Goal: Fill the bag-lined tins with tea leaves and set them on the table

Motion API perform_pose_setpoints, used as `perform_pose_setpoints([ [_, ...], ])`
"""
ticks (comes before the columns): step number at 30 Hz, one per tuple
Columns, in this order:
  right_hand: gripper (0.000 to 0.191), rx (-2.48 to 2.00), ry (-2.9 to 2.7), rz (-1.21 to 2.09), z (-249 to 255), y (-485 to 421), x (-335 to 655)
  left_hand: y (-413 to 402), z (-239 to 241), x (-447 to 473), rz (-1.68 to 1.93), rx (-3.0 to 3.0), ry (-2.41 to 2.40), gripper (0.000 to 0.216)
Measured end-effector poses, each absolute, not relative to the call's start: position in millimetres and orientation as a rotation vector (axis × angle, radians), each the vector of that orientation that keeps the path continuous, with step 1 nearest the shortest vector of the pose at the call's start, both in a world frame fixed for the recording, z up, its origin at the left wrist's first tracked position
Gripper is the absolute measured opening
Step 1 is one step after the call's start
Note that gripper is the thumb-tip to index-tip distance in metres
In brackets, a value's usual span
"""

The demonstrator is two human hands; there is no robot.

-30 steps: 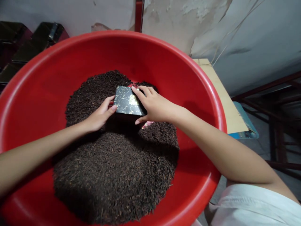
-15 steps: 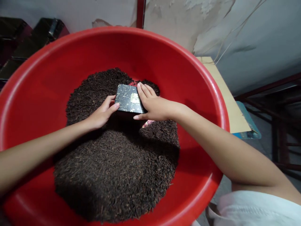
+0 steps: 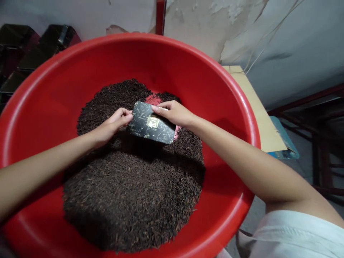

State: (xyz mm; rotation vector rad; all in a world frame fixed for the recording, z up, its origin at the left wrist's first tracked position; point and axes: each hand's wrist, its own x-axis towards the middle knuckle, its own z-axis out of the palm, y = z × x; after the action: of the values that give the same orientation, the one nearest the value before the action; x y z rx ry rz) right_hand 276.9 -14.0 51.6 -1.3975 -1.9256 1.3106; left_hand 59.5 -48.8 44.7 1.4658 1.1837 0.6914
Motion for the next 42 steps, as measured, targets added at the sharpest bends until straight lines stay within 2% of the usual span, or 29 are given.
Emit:
perform_pose_setpoints([
  [4,0.039,-1.299,-2.149,1.210,66.4,-37.0,266.0,-56.5,39.1,67.5,0.735,1.329,1.188,0.045],
  [7,0.037,-1.249,-2.223,1.144,71.4,-48.8,260.4,-61.6,35.2,71.4,0.735,1.342,1.136,0.055],
  [16,0.032,-1.306,-2.237,1.015,68.2,-49.7,255.0,-53.5,33.6,67.3,0.781,1.322,1.085,0.056],
  [20,0.032,-1.325,-2.297,0.753,65.5,-41.6,255.5,-46.5,29.7,65.1,0.767,1.307,1.108,0.058],
  [23,0.044,-1.202,-2.351,0.369,64.4,-39.4,258.6,-42.7,27.5,64.4,0.789,1.297,1.112,0.060],
  [27,0.095,-0.999,-2.697,0.121,64.2,-49.7,262.1,-41.1,28.5,63.3,0.741,1.336,1.092,0.062],
  [29,0.111,-1.010,-2.847,0.078,63.5,-55.4,262.4,-41.7,28.8,62.5,0.730,1.433,1.109,0.063],
  [31,0.114,-1.101,-2.902,0.031,62.2,-58.0,261.5,-43.1,27.6,61.7,0.753,1.595,1.128,0.067],
  [35,0.105,-1.318,-2.866,0.004,60.4,-56.7,256.7,-47.2,21.4,60.6,0.733,1.785,1.085,0.105],
  [36,0.103,-1.358,-2.854,0.008,60.4,-56.8,255.0,-47.9,20.1,60.4,0.708,1.790,1.080,0.109],
  [42,0.099,-1.548,-2.785,-0.050,63.4,-70.3,246.4,-44.7,19.7,57.4,0.684,1.886,1.087,0.099],
])
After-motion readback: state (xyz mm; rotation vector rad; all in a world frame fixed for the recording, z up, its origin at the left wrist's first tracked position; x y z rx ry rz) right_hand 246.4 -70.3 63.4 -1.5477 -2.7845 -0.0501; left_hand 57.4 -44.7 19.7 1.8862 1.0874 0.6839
